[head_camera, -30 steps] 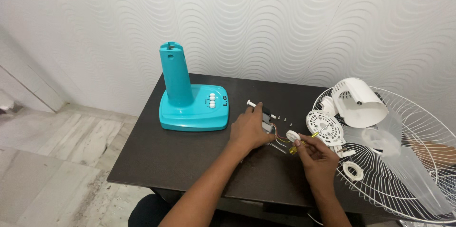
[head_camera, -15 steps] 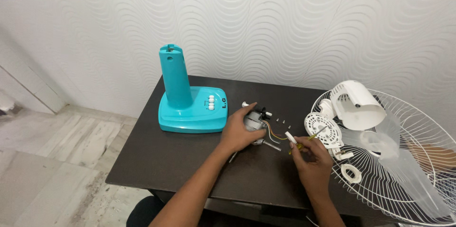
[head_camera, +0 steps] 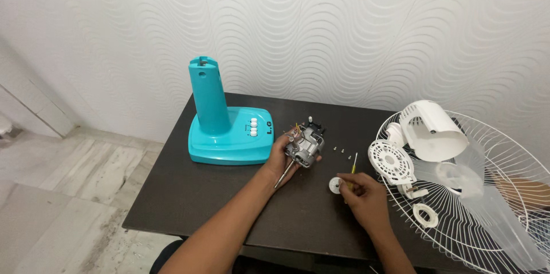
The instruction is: The person assembles the internal components of an electric fan motor on a table. They attach a black plastic part to the motor housing, secure it with screws using a screwdriver, and then attach a white circular fan component to the motor shaft.
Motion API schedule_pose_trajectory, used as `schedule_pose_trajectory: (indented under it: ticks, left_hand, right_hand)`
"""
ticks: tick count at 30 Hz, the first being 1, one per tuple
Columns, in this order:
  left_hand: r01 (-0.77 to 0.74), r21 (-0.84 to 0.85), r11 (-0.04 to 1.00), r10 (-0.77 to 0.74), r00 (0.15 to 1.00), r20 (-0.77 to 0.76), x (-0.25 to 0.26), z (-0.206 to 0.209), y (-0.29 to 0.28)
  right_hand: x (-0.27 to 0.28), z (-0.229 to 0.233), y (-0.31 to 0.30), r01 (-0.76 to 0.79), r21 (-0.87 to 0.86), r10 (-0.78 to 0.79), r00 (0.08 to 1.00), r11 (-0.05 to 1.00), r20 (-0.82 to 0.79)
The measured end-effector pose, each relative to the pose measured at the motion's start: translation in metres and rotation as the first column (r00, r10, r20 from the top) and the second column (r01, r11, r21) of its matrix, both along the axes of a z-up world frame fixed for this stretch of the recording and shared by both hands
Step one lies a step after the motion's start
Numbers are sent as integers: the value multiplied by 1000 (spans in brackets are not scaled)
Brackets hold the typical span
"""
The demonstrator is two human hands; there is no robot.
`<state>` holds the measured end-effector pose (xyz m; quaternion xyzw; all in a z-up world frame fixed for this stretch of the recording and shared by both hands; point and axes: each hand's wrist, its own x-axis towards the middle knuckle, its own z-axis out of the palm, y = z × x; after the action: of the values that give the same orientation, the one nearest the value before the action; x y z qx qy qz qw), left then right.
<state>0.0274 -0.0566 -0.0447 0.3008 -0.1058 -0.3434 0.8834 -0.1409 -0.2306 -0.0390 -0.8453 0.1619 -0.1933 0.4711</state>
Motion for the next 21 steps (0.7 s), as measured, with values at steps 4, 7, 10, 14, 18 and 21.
schedule_pose_trajectory:
  ticks: [4, 7, 10, 14, 18, 21]
  left_hand:
    - [13, -133, 991, -12, 1000, 13, 4, -12, 2]
    - [-13, -162, 987, 13, 1000, -3, 5, -21, 4]
    - [-35, -160, 986, 28, 999, -47, 5, -22, 3]
    - [11, -129, 992, -11, 1000, 4, 0, -13, 3]
    - [102, -167, 981, -65, 975, 213, -6, 1, 6]
    - [98, -61, 993, -78, 960, 268, -12, 8, 9]
  right_hand:
    - [1, 3, 0, 6, -19, -8, 998, 1000, -59]
    - [0, 5, -1, 16, 73, -10, 997, 997, -77]
    - [-3, 4, -2, -5, 143, 8, 1000, 990, -18]
    - [-7, 3, -3, -46, 193, 22, 992, 980, 126]
    - [-9, 6, 1, -56, 251, -6, 971, 966, 240]
    - [-12, 14, 8, -84, 238, 6, 950, 968, 312]
